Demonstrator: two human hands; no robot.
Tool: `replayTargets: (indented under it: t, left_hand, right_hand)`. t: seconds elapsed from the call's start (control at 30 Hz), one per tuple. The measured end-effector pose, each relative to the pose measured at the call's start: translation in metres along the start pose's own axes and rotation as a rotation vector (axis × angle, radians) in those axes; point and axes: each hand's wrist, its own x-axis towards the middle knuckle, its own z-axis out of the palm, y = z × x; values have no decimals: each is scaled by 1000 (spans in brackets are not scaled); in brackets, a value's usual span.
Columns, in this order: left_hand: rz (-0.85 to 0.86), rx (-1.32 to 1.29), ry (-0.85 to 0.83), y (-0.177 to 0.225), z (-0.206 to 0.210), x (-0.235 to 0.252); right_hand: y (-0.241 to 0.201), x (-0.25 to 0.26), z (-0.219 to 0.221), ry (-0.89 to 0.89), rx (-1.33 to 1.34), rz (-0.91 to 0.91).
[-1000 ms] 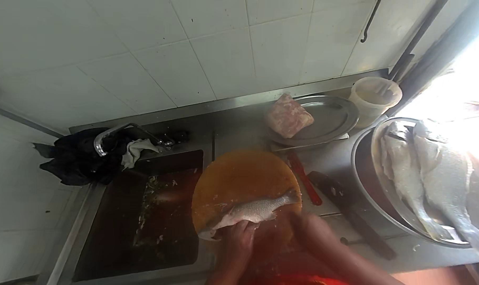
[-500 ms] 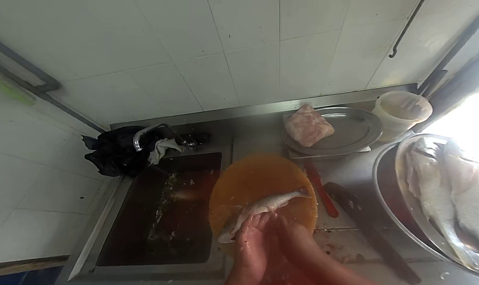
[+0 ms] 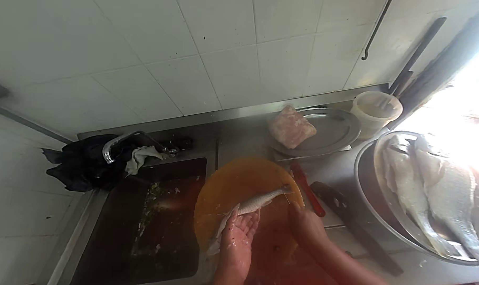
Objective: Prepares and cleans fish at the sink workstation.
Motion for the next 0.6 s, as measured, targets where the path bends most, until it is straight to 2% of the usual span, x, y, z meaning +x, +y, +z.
replayTargets:
  t: [0.13,0.2,0.27,0.37,0.47,0.53,0.6]
  left_hand:
    - [-9,7,18,11,6,6]
    - [-34,-17,24,16,7,9]
    - [-73,-63,49,12,2,9]
    - [-117,-157,41,-5,-13,13]
    - [-138,-288,-24,-14,-21,17]
    - [-132,-334,-41,-15,-21,16]
    - [-144,-370,-94,-14,-21,17]
  right_hand:
    - [-9,7,9,-47,16,-133]
    - [-2,16,-2,9,97,-66]
    - [0,24,-14,-31,40,-1]
    - [-6,10,-21,-172,16,-159]
    - [-13,-5,-33,-127,3,-206]
    - [-25,-10,-22,-163,-29,-183]
    - [-39,-19,9,-194,-3,-273]
